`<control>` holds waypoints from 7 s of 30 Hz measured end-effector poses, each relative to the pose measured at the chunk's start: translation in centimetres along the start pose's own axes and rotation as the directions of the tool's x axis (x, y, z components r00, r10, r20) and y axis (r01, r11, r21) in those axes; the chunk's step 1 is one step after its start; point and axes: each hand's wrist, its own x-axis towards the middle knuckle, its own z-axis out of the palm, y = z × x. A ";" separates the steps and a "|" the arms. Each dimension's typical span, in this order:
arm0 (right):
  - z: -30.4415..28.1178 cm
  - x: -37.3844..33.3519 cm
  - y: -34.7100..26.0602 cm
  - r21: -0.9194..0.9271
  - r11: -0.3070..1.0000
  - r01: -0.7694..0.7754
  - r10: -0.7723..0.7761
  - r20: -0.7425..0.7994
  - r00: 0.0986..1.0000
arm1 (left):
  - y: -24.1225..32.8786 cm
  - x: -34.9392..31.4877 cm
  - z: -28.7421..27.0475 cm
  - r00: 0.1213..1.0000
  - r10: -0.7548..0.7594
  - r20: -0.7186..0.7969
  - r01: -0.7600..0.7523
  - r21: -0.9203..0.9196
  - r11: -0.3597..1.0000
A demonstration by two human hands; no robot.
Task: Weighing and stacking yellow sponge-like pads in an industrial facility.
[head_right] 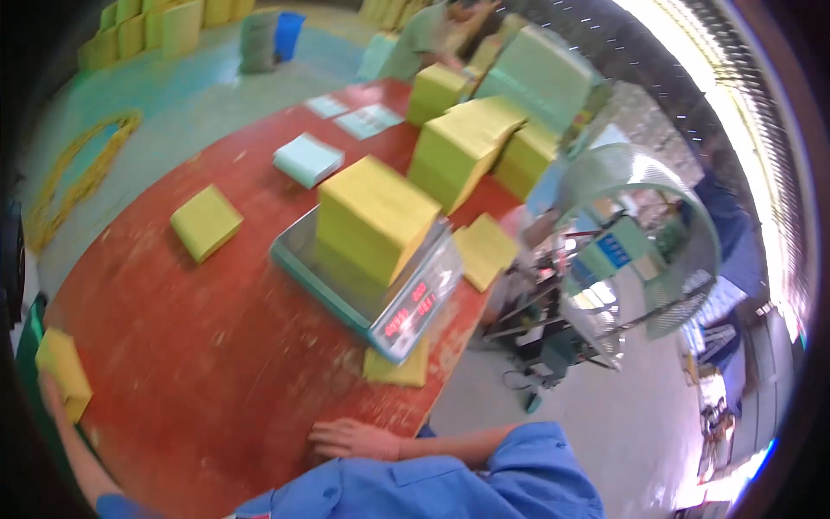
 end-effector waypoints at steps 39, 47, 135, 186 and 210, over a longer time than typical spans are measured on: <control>-8.8 -6.9 1.7 0.562 0.821 0.099 -0.194 0.112 0.975 | 31.8 -85.1 -0.9 0.840 -0.223 0.496 0.443 -0.862 -0.247; -8.7 -9.0 1.3 0.548 0.834 0.067 -0.142 0.095 0.985 | 31.1 -85.7 -1.0 0.858 -0.041 0.512 0.483 -0.831 -0.275; -20.3 -18.9 25.0 0.267 0.964 -0.003 0.144 -0.510 0.848 | 22.1 -72.3 6.7 0.974 0.136 -0.179 -0.080 0.289 0.954; -33.5 9.0 32.5 0.842 0.484 0.239 0.330 -0.429 0.841 | 67.0 -53.9 -0.8 0.861 0.182 0.474 0.393 -0.849 0.352; -34.1 -6.9 34.3 0.880 0.471 0.053 0.467 -0.300 0.832 | 69.7 -54.6 1.1 0.477 0.290 0.830 0.529 -0.534 0.660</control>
